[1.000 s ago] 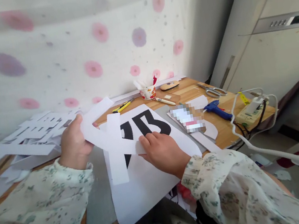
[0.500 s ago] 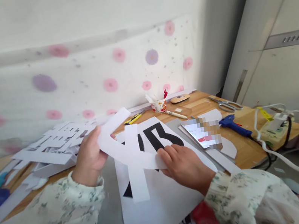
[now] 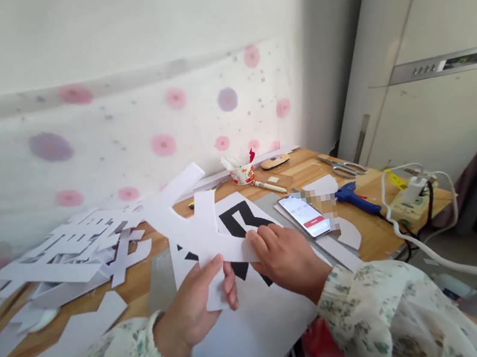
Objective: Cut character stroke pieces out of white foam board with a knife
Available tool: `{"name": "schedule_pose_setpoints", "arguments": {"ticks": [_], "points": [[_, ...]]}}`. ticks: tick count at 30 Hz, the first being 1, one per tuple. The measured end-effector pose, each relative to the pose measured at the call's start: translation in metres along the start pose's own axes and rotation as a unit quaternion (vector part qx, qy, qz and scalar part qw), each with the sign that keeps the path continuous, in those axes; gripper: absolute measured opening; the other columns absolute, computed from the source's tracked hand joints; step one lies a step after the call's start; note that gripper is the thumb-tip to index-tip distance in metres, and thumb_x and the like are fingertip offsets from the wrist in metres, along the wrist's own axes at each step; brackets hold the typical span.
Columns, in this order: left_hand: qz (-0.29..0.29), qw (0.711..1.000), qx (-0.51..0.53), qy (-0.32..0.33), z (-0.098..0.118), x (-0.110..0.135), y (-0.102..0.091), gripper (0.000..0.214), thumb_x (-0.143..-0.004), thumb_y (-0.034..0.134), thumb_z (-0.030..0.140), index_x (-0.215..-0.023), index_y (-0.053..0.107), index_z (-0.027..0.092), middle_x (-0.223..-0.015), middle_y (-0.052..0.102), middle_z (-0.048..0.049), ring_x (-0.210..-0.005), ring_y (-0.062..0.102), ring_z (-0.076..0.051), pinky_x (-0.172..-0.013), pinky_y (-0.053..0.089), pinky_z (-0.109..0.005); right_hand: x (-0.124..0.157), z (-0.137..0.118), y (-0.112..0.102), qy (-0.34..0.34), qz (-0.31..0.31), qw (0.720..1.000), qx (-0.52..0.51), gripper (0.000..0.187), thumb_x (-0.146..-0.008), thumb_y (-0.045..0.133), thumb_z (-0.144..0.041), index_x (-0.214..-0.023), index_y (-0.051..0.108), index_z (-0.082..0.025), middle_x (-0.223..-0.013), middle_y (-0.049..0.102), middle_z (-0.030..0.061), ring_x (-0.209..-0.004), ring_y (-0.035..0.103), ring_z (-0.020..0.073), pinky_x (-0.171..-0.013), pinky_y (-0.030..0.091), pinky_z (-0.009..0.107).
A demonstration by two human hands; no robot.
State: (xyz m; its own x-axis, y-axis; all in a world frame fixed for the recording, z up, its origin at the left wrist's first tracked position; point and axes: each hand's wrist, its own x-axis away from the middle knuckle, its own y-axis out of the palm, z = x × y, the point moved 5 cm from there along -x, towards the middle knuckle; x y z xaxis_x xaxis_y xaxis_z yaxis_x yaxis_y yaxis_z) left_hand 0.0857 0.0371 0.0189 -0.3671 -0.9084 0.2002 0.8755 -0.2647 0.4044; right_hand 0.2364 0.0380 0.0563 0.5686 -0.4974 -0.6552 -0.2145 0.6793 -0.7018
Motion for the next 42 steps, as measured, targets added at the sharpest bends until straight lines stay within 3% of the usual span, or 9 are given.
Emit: {"name": "schedule_pose_setpoints", "arguments": {"ticks": [8, 13, 19, 22, 25, 29, 32, 35, 42], "points": [[0.032, 0.995, -0.084, 0.048, 0.002, 0.002, -0.001, 0.05, -0.079, 0.065, 0.052, -0.048, 0.054, 0.014, -0.044, 0.049, -0.0008, -0.043, 0.052, -0.013, -0.052, 0.043, -0.027, 0.004, -0.004, -0.003, -0.01, 0.004, 0.999, -0.038, 0.026, -0.085, 0.058, -0.024, -0.108, 0.054, -0.011, -0.081, 0.061, 0.0063, -0.07, 0.055, 0.022, -0.058, 0.038, 0.033], [-0.019, 0.999, -0.007, 0.032, 0.016, -0.001, -0.005, 0.031, -0.076, 0.073, 0.044, -0.084, 0.072, 0.013, -0.074, 0.071, -0.009, -0.07, 0.066, -0.02, -0.069, 0.052, -0.031, 0.01, -0.001, -0.007, -0.012, 0.018, 1.0, -0.021, 0.023, -0.091, 0.049, -0.024, -0.109, 0.053, -0.01, -0.08, 0.061, 0.007, -0.068, 0.055, 0.0229, -0.056, 0.038, 0.035], [0.074, 0.984, 0.097, 0.133, 0.041, -0.001, -0.016, 0.025, -0.076, 0.074, 0.036, -0.084, 0.072, 0.012, -0.08, 0.073, -0.0093, -0.077, 0.069, -0.023, -0.074, 0.054, -0.033, 0.017, -0.021, -0.004, -0.02, 0.014, 0.999, -0.029, 0.029, -0.095, 0.045, -0.03, -0.112, 0.054, -0.007, -0.081, 0.063, 0.0102, -0.067, 0.057, 0.0239, -0.055, 0.042, 0.035], [0.1, 0.984, 0.087, 0.116, 0.038, 0.003, -0.024, 0.024, -0.074, 0.076, 0.034, -0.083, 0.072, 0.012, -0.074, 0.073, -0.0083, -0.069, 0.069, -0.022, -0.068, 0.055, -0.032, 0.021, -0.038, -0.008, 0.015, -0.009, 0.998, -0.068, 0.031, -0.094, 0.049, -0.031, -0.111, 0.056, -0.007, -0.082, 0.064, 0.0115, -0.068, 0.059, 0.0253, -0.056, 0.046, 0.037], [0.13, 0.987, 0.057, 0.078, 0.034, 0.016, -0.043, 0.029, -0.068, 0.08, 0.035, -0.084, 0.072, 0.012, -0.07, 0.072, -0.0084, -0.062, 0.067, -0.022, -0.059, 0.055, -0.031, 0.024, -0.049, -0.017, 0.037, -0.065, 0.973, -0.219, 0.047, -0.091, 0.055, -0.046, -0.119, 0.055, -0.008, -0.089, 0.066, 0.0111, -0.077, 0.062, 0.0259, -0.065, 0.052, 0.039], [0.184, 0.983, -0.007, -0.014, 0.023, 0.042, -0.076, 0.036, -0.064, 0.084, 0.03, -0.092, 0.071, 0.012, -0.07, 0.073, -0.0087, -0.057, 0.066, -0.021, -0.055, 0.056, -0.031, 0.029, -0.019, -0.01, 0.124, -0.14, 0.914, -0.36, 0.047, -0.094, 0.05, -0.046, -0.129, 0.053, -0.015, -0.108, 0.067, 0.0104, -0.099, 0.063, 0.0213, -0.086, 0.052, 0.033], [0.216, 0.973, -0.015, -0.077, 0.009, 0.057, -0.089, 0.029, -0.067, 0.081, 0.024, -0.091, 0.069, 0.011, -0.067, 0.072, -0.0087, -0.055, 0.065, -0.02, -0.052, 0.055, -0.029, 0.043, 0.03, 0.021, 0.238, -0.263, 0.911, -0.211, 0.034, -0.091, 0.055, -0.034, -0.12, 0.062, -0.017, -0.121, 0.065, 0.0119, -0.115, 0.058, 0.0238, -0.102, 0.043, 0.036], [0.225, 0.969, 0.002, -0.104, -0.004, 0.061, -0.089, 0.02, -0.073, 0.075, 0.022, -0.088, 0.068, 0.011, -0.068, 0.071, -0.0097, -0.056, 0.066, -0.02, -0.054, 0.056, -0.029, 0.054, 0.064, 0.044, 0.291, -0.297, 0.897, -0.15, 0.036, -0.089, 0.056, -0.032, -0.117, 0.064, -0.01, -0.113, 0.067, 0.0204, -0.109, 0.062, 0.0338, -0.093, 0.047, 0.048], [0.194, 0.974, 0.025, -0.114, -0.012, 0.055, -0.08, 0.016, -0.078, 0.072, 0.023, -0.089, 0.07, 0.012, -0.074, 0.073, -0.0099, -0.063, 0.067, -0.02, -0.061, 0.057, -0.03, 0.049, 0.05, 0.037, 0.301, -0.254, 0.908, -0.143, 0.039, -0.087, 0.054, -0.016, -0.127, 0.057, -0.014, -0.119, 0.067, 0.015, -0.107, 0.064, 0.0257, -0.091, 0.048, 0.039]]}}
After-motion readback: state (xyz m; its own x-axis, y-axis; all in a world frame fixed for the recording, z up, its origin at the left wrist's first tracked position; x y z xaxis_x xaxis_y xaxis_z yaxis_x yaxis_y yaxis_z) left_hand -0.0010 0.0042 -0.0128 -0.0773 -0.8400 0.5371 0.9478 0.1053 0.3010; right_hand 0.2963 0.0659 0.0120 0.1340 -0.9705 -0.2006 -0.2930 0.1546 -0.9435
